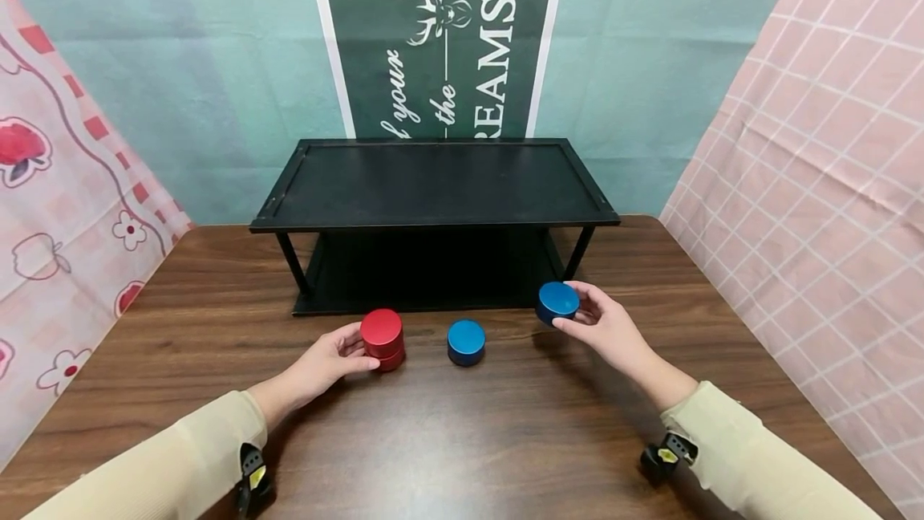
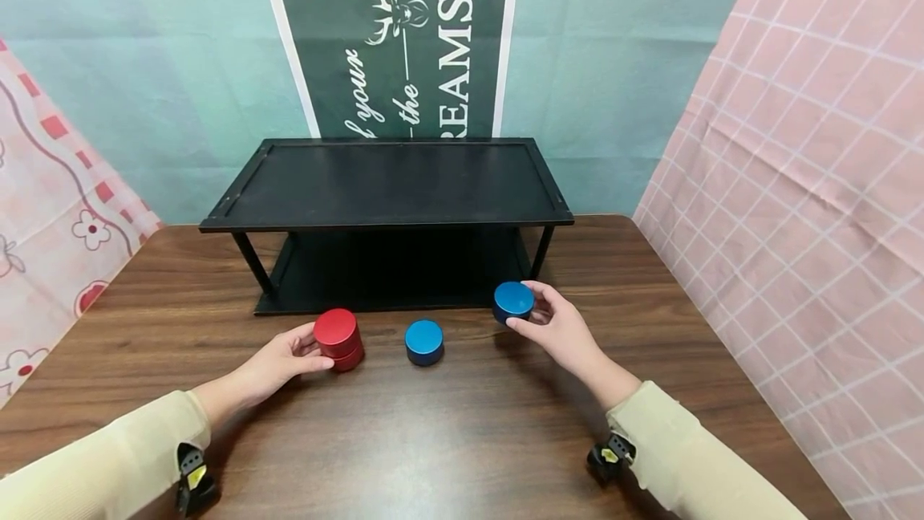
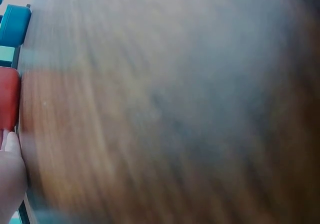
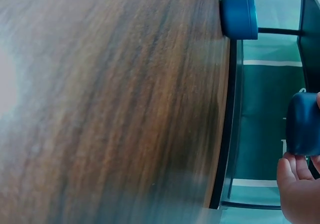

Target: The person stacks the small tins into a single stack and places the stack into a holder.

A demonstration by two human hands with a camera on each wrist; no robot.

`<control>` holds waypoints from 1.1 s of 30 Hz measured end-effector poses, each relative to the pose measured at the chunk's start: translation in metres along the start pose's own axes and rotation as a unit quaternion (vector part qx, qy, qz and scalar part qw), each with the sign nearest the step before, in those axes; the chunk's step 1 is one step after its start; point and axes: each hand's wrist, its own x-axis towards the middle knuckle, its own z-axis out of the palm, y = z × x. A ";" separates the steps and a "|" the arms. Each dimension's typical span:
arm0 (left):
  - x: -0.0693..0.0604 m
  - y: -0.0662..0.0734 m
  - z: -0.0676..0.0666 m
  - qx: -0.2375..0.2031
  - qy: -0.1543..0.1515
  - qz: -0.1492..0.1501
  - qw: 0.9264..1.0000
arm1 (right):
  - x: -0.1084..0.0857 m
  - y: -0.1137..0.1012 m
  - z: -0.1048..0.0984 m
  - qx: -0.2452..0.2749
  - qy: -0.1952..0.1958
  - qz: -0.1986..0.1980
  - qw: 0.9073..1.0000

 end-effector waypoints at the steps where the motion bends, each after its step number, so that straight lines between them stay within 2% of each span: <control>1: 0.000 0.000 0.000 -0.001 -0.001 -0.001 1.000 | 0.000 0.000 0.000 -0.001 0.001 0.000 1.000; 15: 0.001 -0.001 0.000 0.001 -0.009 0.001 1.000 | 0.002 -0.009 -0.001 -0.002 0.003 -0.008 1.000; 23: 0.002 -0.002 0.000 0.000 -0.008 0.010 1.000 | 0.002 -0.022 -0.002 -0.002 0.013 -0.015 1.000; 33: 0.002 -0.001 -0.001 0.002 -0.009 0.010 1.000 | 0.005 -0.032 0.003 0.018 0.000 -0.018 1.000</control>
